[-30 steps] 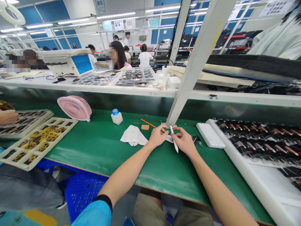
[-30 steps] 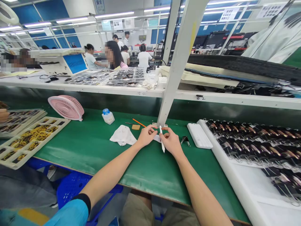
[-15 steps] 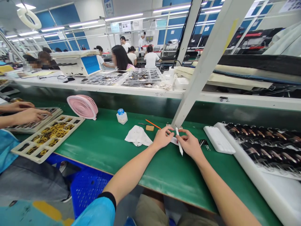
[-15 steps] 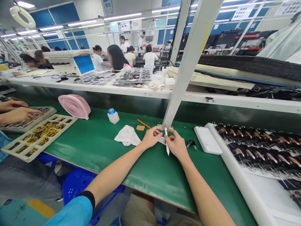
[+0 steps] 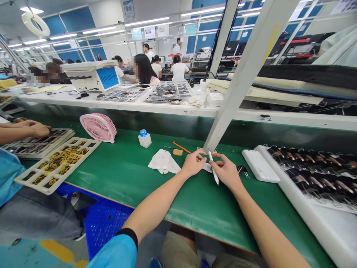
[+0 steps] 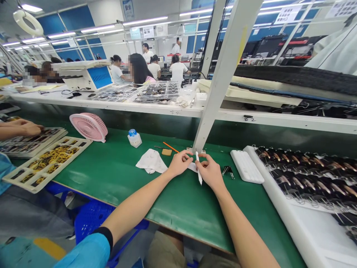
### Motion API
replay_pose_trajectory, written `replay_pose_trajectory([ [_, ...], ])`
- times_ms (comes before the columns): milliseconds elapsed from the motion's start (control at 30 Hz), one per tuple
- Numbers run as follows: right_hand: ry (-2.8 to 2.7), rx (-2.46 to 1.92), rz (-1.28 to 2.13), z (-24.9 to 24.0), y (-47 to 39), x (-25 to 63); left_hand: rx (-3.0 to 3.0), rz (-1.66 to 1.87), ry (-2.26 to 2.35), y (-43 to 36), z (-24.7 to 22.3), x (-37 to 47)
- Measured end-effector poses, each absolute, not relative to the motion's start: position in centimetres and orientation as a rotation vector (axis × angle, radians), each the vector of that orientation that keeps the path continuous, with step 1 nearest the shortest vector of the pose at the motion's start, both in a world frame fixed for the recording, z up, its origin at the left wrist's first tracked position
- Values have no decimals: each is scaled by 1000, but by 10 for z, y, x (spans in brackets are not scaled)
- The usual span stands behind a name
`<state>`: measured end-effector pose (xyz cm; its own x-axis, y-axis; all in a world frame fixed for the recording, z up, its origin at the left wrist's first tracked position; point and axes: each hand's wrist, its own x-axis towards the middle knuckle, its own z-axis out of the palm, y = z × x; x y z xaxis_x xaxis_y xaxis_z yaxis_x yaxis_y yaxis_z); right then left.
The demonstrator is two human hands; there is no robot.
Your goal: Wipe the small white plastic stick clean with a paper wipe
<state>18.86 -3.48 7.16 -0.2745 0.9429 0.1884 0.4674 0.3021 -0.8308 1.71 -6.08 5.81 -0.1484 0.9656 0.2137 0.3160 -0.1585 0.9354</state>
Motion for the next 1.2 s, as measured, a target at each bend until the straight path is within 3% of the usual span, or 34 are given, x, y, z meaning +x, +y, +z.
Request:
replay_pose_trajectory([
  [967,-1932,-1118,975,77,-40,189,1460,1364,1474,-63,63,15],
  [1200,-1972,-1036,1022,77,-43,188,1082,1460,1229,-55,62,13],
])
